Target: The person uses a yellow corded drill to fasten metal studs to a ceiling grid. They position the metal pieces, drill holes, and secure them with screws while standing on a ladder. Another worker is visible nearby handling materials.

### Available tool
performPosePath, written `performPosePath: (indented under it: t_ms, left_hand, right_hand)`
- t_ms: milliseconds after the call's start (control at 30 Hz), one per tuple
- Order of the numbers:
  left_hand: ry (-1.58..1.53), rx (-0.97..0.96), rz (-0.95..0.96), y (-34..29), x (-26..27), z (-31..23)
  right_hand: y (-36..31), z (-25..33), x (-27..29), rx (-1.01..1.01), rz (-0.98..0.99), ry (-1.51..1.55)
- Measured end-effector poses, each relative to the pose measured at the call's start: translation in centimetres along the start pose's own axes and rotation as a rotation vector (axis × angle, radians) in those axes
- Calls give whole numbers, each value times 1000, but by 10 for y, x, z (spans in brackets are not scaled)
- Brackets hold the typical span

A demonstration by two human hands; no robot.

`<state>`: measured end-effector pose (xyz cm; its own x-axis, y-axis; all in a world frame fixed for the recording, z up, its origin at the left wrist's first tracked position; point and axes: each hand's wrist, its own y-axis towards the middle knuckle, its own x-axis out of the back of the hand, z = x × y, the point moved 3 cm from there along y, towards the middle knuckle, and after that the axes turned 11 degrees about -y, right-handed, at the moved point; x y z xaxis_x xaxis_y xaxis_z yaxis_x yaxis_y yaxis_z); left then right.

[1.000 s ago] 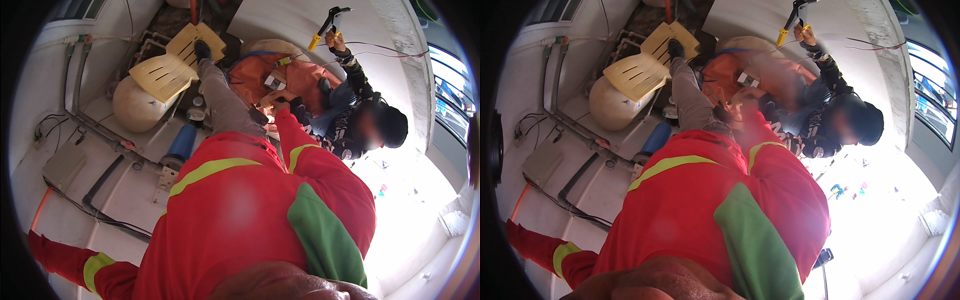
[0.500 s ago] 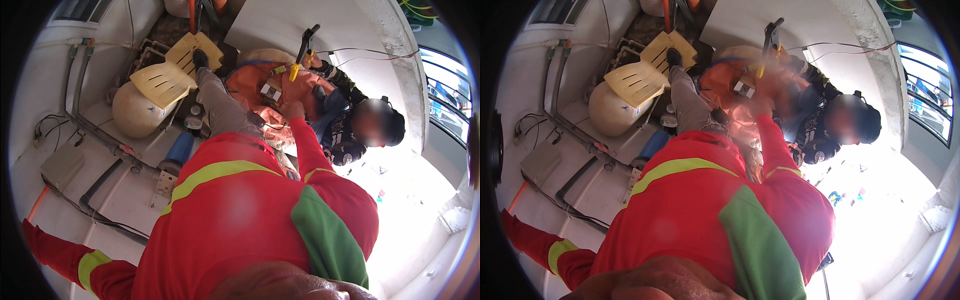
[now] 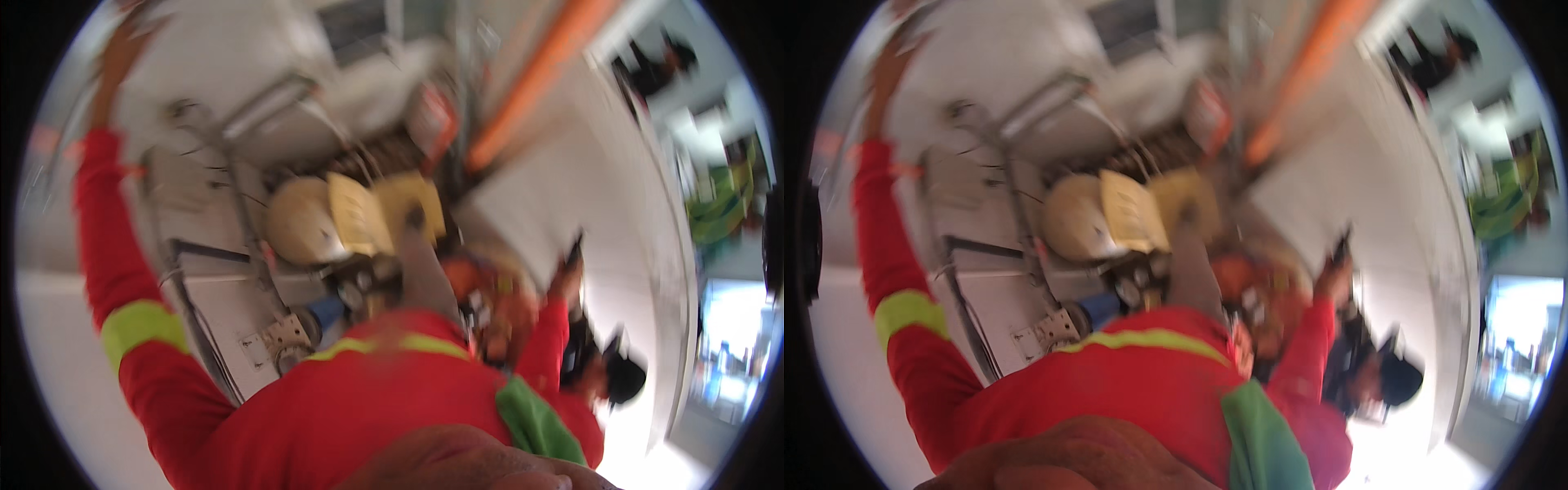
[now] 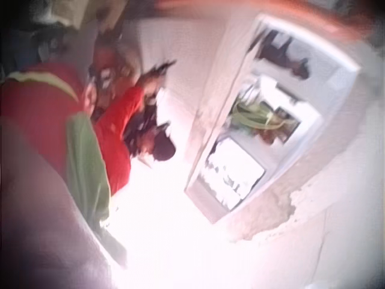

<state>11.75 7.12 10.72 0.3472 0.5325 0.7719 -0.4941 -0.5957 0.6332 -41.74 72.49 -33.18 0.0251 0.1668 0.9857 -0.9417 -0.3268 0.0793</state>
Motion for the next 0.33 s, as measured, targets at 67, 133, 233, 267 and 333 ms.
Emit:
performPosePath:
  t_ms: [67, 133, 233, 267, 333]
  left_hand:
    - [-161, 67, -27, -2, 17, 2]
    - [-384, 23, -123, 0, 29, -13]
    - [-1240, 412, -279, 17, 39, -9]
    - [-1407, 392, -281, 28, 47, -6]
    - [-1743, 337, -260, 56, 52, -4]
  right_hand:
    - [-5, 42, 44, 282, -306, 82]
    - [2, 96, 68, 315, -191, 233]
    - [-4, 213, 110, 645, -69, 766]
    - [-8, 261, 142, 808, -23, 992]
    - [-18, 349, 215, 1049, 2, 1183]
